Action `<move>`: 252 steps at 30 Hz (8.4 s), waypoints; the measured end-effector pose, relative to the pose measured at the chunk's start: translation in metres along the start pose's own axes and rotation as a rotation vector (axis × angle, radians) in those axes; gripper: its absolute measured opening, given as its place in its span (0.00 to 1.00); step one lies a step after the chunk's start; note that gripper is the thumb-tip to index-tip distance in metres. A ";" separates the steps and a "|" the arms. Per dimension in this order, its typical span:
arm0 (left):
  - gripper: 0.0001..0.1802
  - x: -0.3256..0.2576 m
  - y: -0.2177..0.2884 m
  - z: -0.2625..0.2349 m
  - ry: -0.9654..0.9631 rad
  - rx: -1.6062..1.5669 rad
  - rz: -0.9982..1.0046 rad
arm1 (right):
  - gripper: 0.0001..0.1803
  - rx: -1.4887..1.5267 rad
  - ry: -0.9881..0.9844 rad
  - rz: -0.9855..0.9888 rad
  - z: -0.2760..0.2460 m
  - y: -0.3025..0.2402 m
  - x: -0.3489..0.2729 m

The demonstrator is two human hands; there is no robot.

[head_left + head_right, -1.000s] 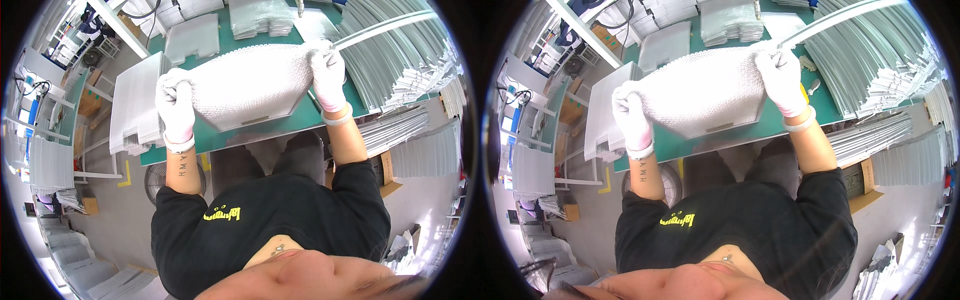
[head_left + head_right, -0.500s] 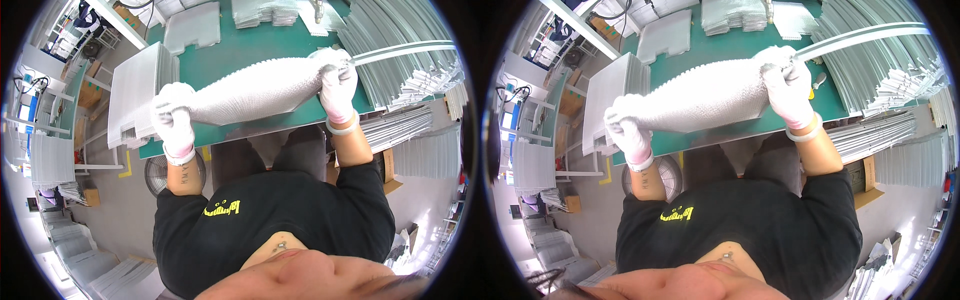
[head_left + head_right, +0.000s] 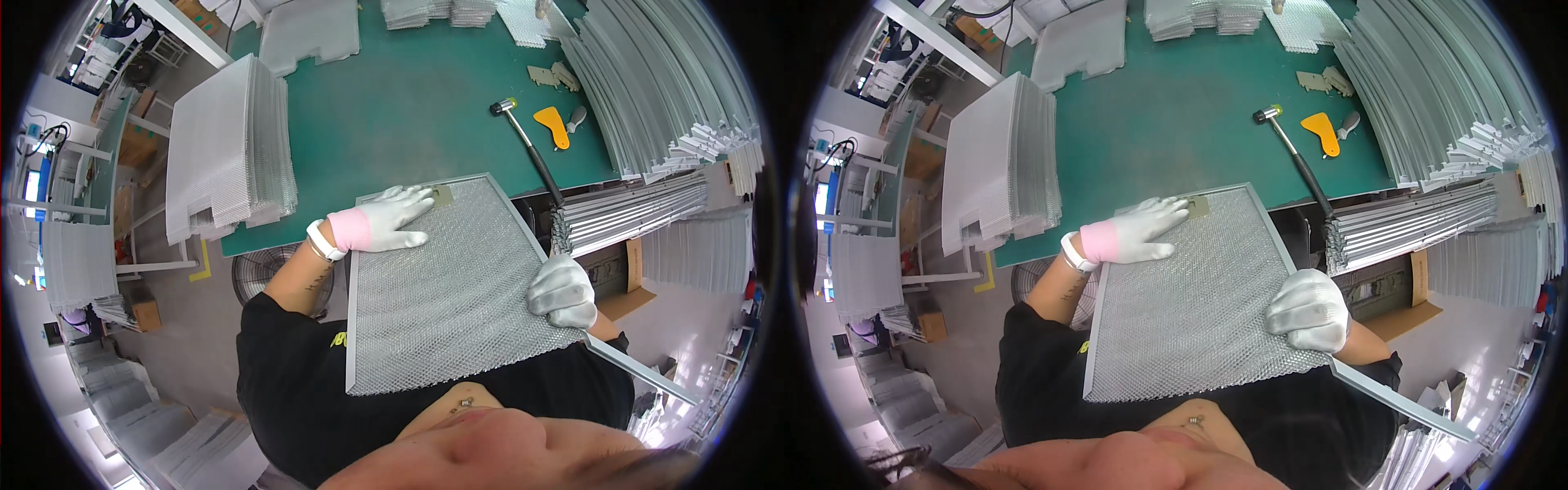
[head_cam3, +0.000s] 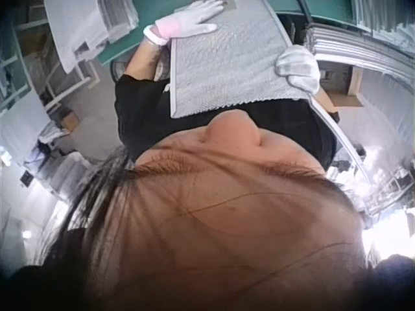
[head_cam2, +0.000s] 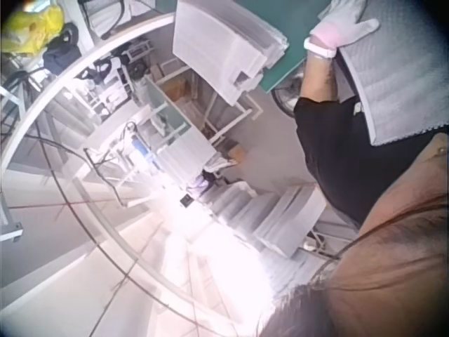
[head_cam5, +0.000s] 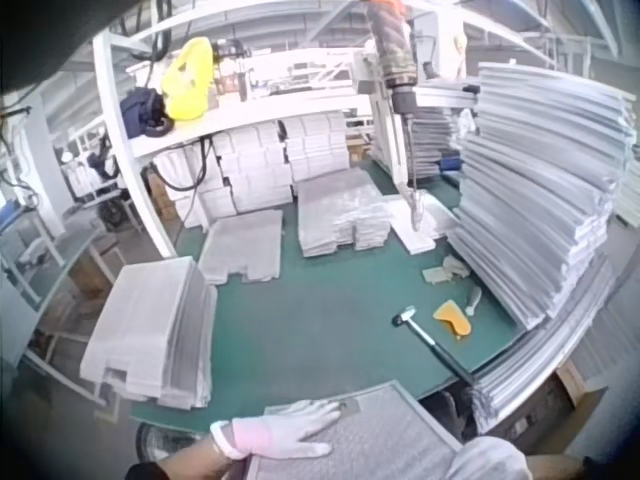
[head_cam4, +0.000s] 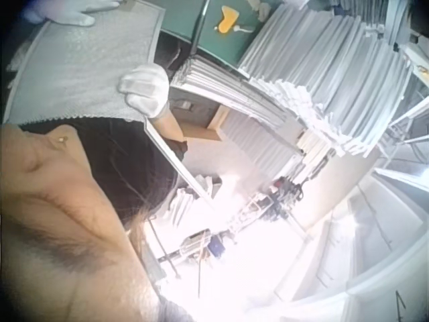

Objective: The person assembles air filters by placing a mesh sheet on a workbench, inserting a plastic frame, and securing it with a power drill. They repeat this process for multiple units, stacking completed filters on the table.

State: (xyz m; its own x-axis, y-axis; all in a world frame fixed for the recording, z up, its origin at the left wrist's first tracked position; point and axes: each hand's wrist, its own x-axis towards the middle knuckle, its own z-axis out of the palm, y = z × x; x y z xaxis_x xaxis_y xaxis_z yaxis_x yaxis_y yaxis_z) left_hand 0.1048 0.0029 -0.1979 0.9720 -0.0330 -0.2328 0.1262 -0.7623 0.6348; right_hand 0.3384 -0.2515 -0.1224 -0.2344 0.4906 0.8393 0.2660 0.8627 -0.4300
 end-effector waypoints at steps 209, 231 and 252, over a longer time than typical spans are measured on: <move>0.11 -0.023 0.062 -0.075 1.546 -0.488 0.433 | 0.09 -0.102 0.728 0.459 -0.038 0.127 0.094; 0.07 -0.053 0.088 -0.111 1.306 -0.445 0.274 | 0.19 -0.563 -0.478 0.213 -0.084 0.044 0.203; 0.30 -0.006 0.072 -0.096 1.967 -0.149 0.491 | 0.28 -0.467 -0.661 0.263 -0.045 0.052 0.236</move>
State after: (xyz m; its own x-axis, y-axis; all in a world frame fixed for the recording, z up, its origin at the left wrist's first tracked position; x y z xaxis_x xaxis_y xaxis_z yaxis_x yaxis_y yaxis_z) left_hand 0.1276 0.0101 -0.0800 -0.2341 0.5039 0.8314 -0.2493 -0.8577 0.4496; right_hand 0.3387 -0.0968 0.0683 -0.5705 0.7639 0.3016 0.7128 0.6430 -0.2802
